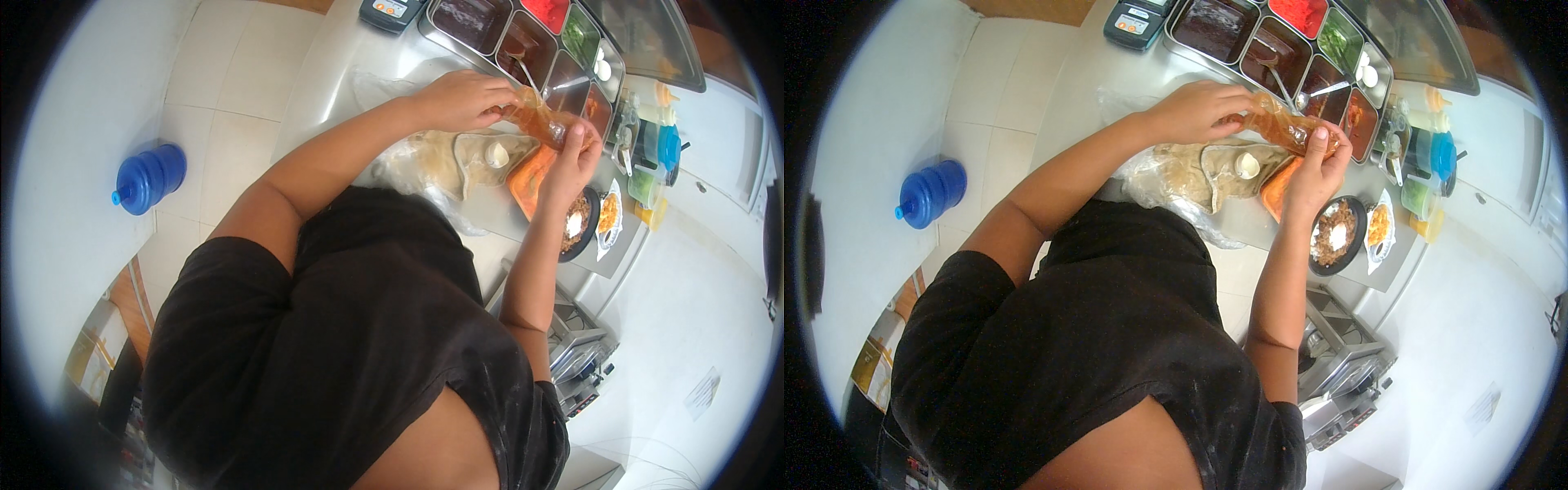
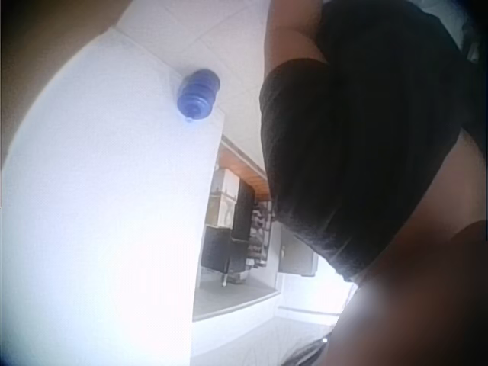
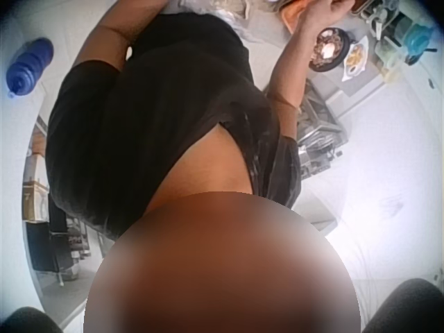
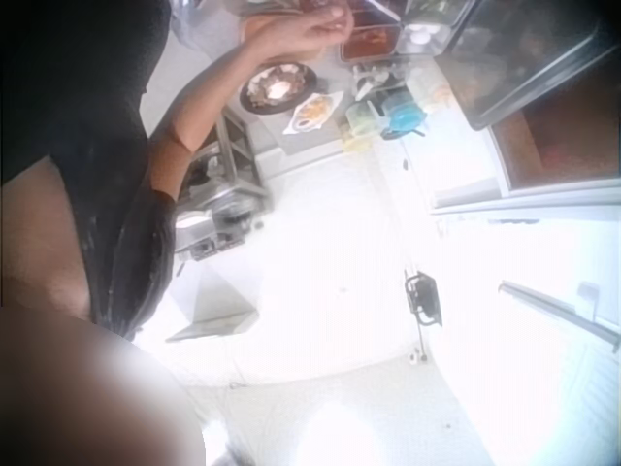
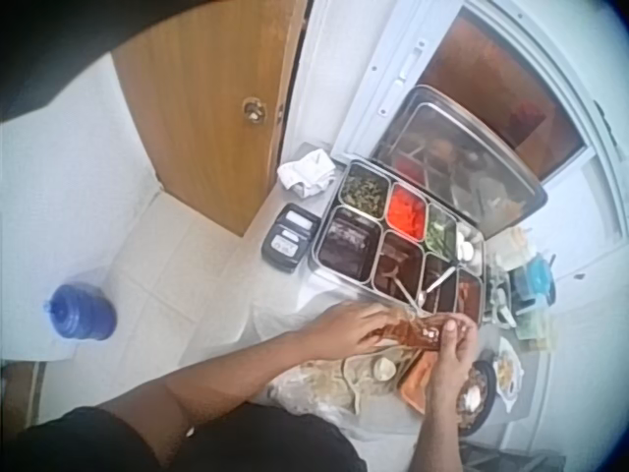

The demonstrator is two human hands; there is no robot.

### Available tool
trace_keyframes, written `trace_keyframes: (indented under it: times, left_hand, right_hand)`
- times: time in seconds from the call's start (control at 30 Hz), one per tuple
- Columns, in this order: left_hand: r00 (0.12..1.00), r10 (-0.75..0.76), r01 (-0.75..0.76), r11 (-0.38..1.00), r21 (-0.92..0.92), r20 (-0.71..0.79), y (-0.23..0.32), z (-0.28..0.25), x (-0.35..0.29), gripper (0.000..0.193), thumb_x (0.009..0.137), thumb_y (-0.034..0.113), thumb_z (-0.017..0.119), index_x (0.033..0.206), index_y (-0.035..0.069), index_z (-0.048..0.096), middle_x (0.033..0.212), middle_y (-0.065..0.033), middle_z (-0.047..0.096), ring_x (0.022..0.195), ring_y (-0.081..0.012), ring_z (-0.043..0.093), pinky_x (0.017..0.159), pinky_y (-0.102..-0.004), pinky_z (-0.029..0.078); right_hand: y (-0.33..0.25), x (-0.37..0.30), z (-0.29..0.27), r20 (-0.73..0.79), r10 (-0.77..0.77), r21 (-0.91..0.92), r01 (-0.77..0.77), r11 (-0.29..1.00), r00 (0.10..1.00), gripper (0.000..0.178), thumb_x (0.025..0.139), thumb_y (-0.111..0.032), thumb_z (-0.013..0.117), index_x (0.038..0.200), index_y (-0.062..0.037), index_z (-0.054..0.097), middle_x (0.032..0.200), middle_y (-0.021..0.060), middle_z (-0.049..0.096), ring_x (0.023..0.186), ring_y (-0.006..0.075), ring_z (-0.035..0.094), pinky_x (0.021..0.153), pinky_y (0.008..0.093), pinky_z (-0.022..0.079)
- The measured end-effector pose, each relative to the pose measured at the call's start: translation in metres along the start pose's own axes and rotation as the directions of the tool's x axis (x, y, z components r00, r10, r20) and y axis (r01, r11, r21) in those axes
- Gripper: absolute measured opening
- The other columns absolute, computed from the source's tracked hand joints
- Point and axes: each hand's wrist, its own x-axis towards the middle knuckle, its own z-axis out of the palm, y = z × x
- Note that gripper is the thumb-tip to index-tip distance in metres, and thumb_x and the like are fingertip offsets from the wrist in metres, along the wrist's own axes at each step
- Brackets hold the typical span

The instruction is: The person assembles a rice bowl by adding cooked meat, a fried egg, and various sauces and toppings from metal containers. They use a spoon and tongs to transfer ingredients into a black bowl and then hand the completed dish through a service window.

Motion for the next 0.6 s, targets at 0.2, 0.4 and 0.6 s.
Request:
trace_keyframes:
  times: [0.2,0.4,0.6]
  left_hand:
    - [1.000,0.005,-0.005,1.000,0.011,0.012,-0.0002,-0.0003,-0.0002,0.031,0.084,0.019,0.060,0.115,0.014,0.058,0.108,-0.0023,0.060,0.085,-0.0236,0.060,0.074,-0.0374,0.046]
    - [0.999,-0.012,0.012,1.000,-0.004,0.034,0.0007,-0.0030,-0.0010,0.030,0.084,0.019,0.060,0.114,0.014,0.058,0.107,-0.0027,0.059,0.085,-0.0229,0.060,0.074,-0.0379,0.046]
    - [1.000,0.014,-0.014,1.000,0.013,0.013,-0.0019,-0.0005,-0.0004,0.031,0.085,0.019,0.060,0.115,0.013,0.058,0.109,-0.0028,0.059,0.089,-0.0235,0.060,0.077,-0.0377,0.046]
  right_hand:
    - [-0.0016,-0.0013,0.0006,0.004,-0.030,-0.034,0.030,0.999,1.000,0.020,0.096,-0.019,0.053,0.105,-0.0011,0.052,0.101,0.0095,0.062,0.093,0.0143,0.057,0.085,0.0270,0.046]
    - [0.0001,-0.0009,0.0007,-0.004,-0.009,-0.041,0.008,0.999,1.000,0.021,0.096,-0.020,0.053,0.106,-0.0012,0.053,0.101,0.0092,0.063,0.093,0.0141,0.058,0.085,0.0271,0.046]
    - [0.0005,-0.0016,0.0016,0.012,0.012,0.037,-0.013,0.999,1.000,0.020,0.096,-0.019,0.053,0.105,-0.0014,0.053,0.102,0.0094,0.063,0.093,0.0143,0.058,0.086,0.0274,0.046]
